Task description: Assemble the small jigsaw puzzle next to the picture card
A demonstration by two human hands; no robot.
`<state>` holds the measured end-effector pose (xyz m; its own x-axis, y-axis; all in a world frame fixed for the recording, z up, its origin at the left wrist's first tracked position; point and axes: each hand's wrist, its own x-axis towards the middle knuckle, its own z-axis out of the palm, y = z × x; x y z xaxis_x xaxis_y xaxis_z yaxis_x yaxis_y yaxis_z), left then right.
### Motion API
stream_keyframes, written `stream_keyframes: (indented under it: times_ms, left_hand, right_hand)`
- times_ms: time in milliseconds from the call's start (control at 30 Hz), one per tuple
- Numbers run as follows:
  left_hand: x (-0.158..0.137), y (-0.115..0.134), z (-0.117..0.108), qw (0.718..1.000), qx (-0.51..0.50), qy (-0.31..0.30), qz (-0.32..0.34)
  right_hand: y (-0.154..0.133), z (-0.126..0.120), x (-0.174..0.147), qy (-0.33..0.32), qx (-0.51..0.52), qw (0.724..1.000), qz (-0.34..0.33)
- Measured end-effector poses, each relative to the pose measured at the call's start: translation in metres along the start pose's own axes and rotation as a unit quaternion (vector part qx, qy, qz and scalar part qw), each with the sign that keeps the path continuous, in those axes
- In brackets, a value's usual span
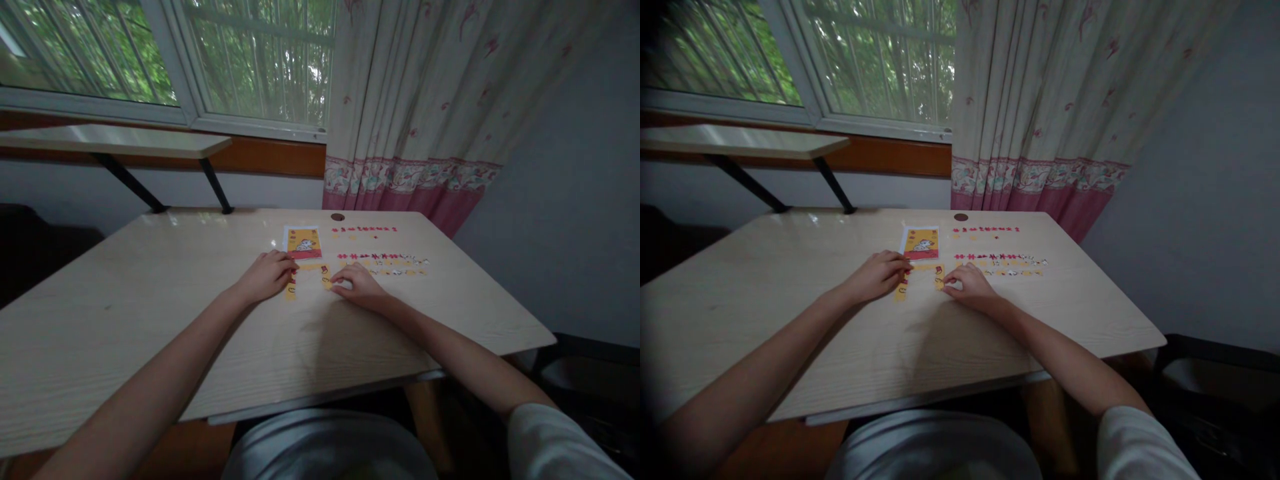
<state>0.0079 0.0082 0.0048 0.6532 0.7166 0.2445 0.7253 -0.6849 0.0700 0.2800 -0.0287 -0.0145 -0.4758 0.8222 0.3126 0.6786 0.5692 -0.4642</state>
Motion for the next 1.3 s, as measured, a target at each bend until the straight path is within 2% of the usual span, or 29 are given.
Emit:
stream_keyframes:
  times_ms: [633, 733, 900, 1000, 1100, 1300]
  left_hand:
    - [0.0, -0.003, -0.002, 1.0, 0.004, -0.003, -0.001]
    - [0.0, -0.003, -0.002, 1.0, 0.006, -0.005, -0.002]
    - [0.0, -0.003, -0.001, 1.0, 0.01, -0.007, 0.003]
    - [0.0, -0.002, -0.002, 1.0, 0.013, -0.011, 0.002]
    - [0.0, -0.001, -0.003, 1.0, 0.017, -0.013, -0.004]
    - [-0.001, -0.002, -0.001, 1.0, 0.011, -0.012, -0.006]
  right_hand:
    - [-0.001, -0.002, -0.003, -0.014, -0.044, 0.997, -0.062]
    - [-0.002, -0.002, -0.004, -0.007, -0.097, 0.991, -0.092]
    - [-0.009, -0.006, -0.003, -0.012, -0.224, 0.962, -0.157]
    - [-0.011, -0.007, -0.002, -0.023, -0.249, 0.954, -0.167]
    - [-0.009, -0.006, -0.002, -0.031, -0.23, 0.959, -0.16]
    - [-0.007, -0.008, -0.003, -0.039, -0.127, 0.986, -0.106]
